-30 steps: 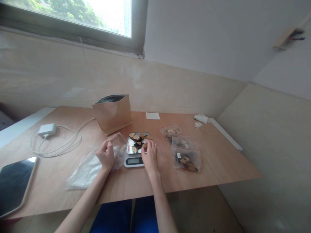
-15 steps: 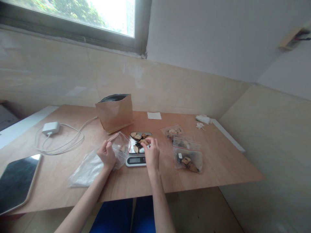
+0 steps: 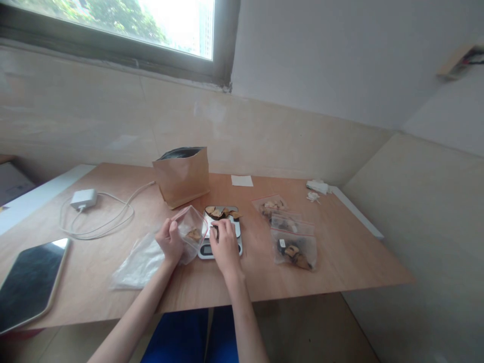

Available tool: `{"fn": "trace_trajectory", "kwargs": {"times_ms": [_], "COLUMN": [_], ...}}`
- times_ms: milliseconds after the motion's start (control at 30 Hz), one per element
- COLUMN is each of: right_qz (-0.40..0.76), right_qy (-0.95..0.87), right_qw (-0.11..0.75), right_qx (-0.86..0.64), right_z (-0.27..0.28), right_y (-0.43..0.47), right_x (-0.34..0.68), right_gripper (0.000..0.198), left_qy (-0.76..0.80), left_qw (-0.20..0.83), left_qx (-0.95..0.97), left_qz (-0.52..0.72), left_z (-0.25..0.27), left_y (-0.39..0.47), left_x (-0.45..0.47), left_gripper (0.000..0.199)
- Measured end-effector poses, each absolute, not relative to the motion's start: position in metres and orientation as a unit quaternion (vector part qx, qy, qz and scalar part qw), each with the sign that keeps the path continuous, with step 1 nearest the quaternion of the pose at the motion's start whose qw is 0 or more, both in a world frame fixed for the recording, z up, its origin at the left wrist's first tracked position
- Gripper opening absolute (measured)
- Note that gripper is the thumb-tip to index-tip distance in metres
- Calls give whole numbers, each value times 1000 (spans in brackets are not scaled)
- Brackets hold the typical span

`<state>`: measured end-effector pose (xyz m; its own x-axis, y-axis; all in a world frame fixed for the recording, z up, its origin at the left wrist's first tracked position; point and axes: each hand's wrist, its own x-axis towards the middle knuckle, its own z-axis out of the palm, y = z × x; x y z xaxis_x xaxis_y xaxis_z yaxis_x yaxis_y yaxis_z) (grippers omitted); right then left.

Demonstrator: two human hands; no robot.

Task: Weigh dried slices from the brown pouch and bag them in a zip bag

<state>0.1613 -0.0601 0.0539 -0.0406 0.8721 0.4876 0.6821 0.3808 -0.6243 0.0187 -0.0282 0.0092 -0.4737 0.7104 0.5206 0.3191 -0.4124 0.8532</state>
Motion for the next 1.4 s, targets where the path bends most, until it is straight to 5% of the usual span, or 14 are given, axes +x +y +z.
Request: {"fn": "trace_trajectory", "kwargs": {"times_ms": [200,467,633,800,1033,1400], "right_qz": [101,178,233,160,83,51], "right_qy": [-745,-660,-725,-699,-742,-726], "right_qw": [387,503,451,463,376,367], "right_qx": [-533,-529,-466,-521,-549,-580], "right_z": [31,67,87,70,27,28], "right_y": [-66,-66,-68,-55,-40,-38], "right_x": [164,157,156,170,175,174], "right_gripper": [26,21,26,30,30,14], "left_qy": [512,488,476,500,498,521], "left_qw": [123,126,124,107,99,101], "left_qx": [483,486,503,502,489,481], "left_qz": [700,714,710,698,709,697], "left_z": [8,9,10,10,10,9], "left_y": [-27,-27,-29,-29,-27,-28], "left_x": [21,23,22,22,22,21], "left_gripper": [37,38,37,39,38,37]}}
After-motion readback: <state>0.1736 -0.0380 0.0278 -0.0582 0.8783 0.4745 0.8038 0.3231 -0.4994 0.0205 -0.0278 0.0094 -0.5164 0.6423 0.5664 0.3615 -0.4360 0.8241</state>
